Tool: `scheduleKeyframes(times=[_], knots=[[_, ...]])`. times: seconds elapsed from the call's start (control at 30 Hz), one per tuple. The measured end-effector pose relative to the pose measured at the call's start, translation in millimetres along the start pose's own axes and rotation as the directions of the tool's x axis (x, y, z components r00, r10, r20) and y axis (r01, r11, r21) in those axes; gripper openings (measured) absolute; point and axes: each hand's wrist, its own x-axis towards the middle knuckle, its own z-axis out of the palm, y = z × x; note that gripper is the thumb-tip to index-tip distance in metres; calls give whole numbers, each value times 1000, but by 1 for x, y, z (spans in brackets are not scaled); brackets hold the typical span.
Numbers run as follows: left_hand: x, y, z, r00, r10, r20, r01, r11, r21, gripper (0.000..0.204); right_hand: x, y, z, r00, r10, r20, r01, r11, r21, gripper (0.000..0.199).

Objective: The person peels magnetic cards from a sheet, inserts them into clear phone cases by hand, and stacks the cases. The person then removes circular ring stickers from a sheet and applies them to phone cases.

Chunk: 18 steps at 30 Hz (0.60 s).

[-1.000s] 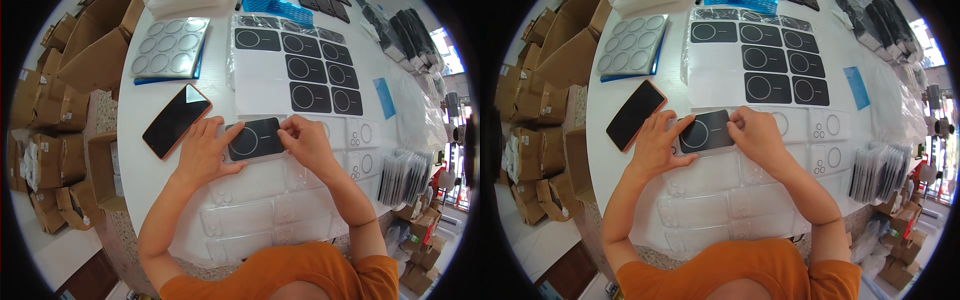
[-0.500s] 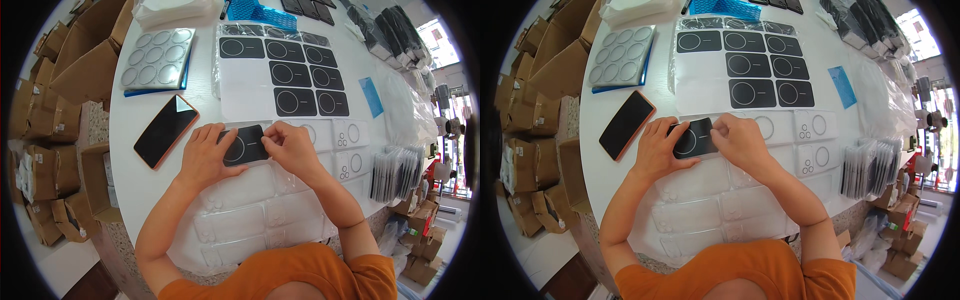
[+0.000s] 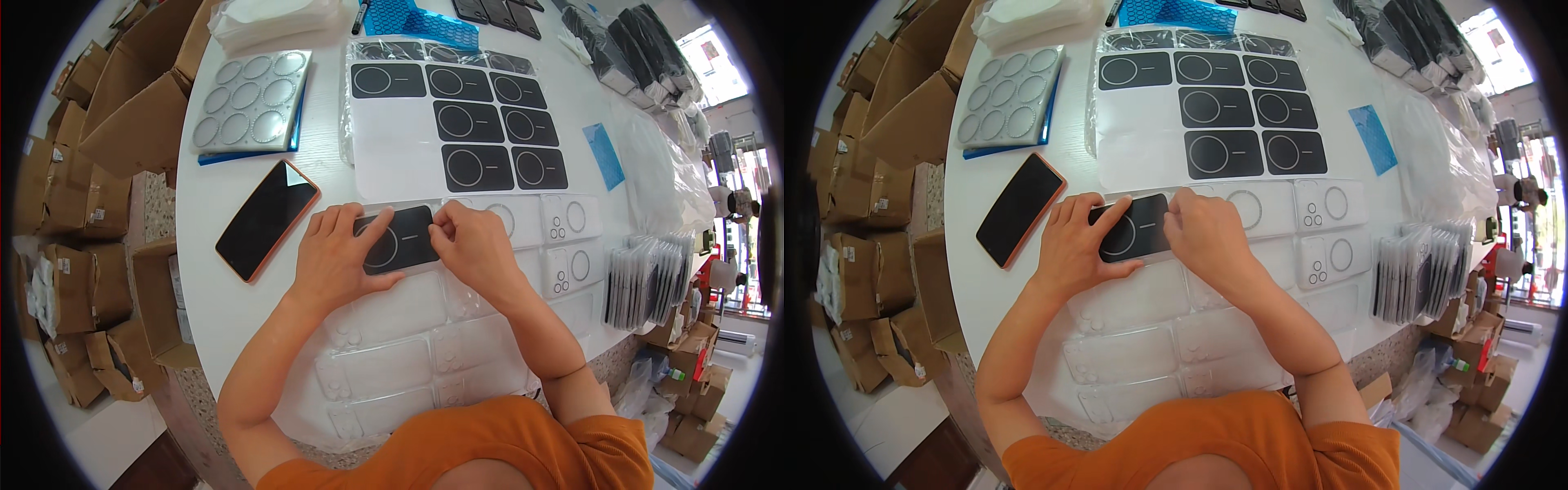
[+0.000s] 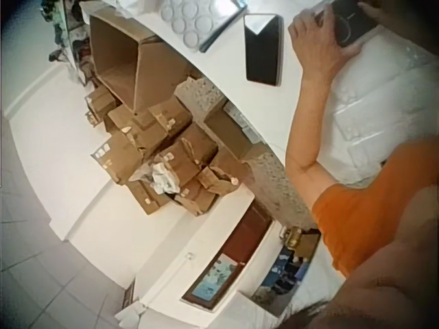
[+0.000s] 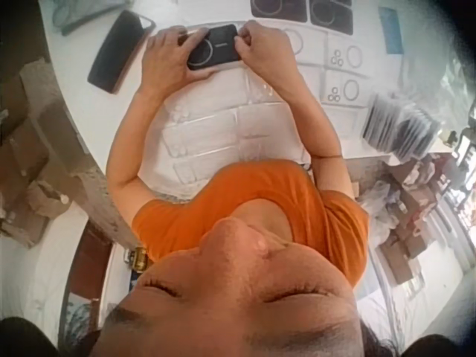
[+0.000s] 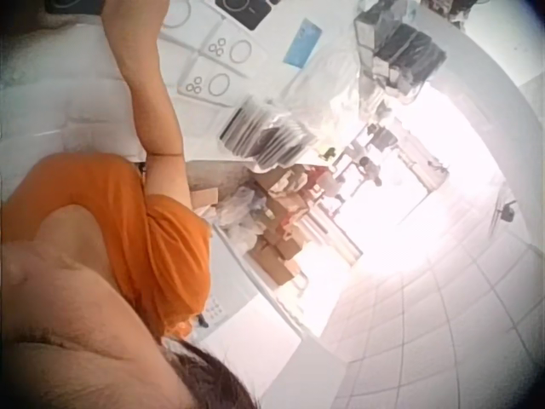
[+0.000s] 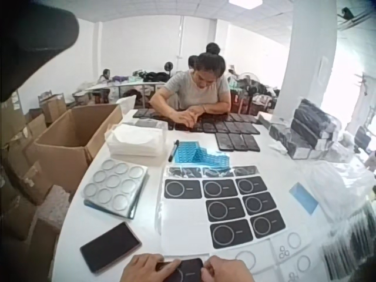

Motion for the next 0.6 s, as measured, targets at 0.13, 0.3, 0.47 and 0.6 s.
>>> scheduleKeyframes(times=[0.13, 0.3, 0.47, 0.6], knots=[[0, 0, -2, 998, -9, 63, 8, 1000, 24, 80, 0, -8, 2, 1000, -27, 0, 26, 997, -78, 10], [3, 2, -5, 997, 3, 78, -6, 999, 41, 80, 0, -8, 5, 999, -53, 5, 53, 992, -114, 9], [3, 2, -3, 997, 13, 72, -16, 999, 38, 80, 2, -5, 5, 998, -50, 36, 56, 984, -172, 10], [1, -2, 2, 999, 47, 22, -48, 998, 32, 79, -1, -18, -5, 997, -71, 13, 71, 997, -34, 9]])
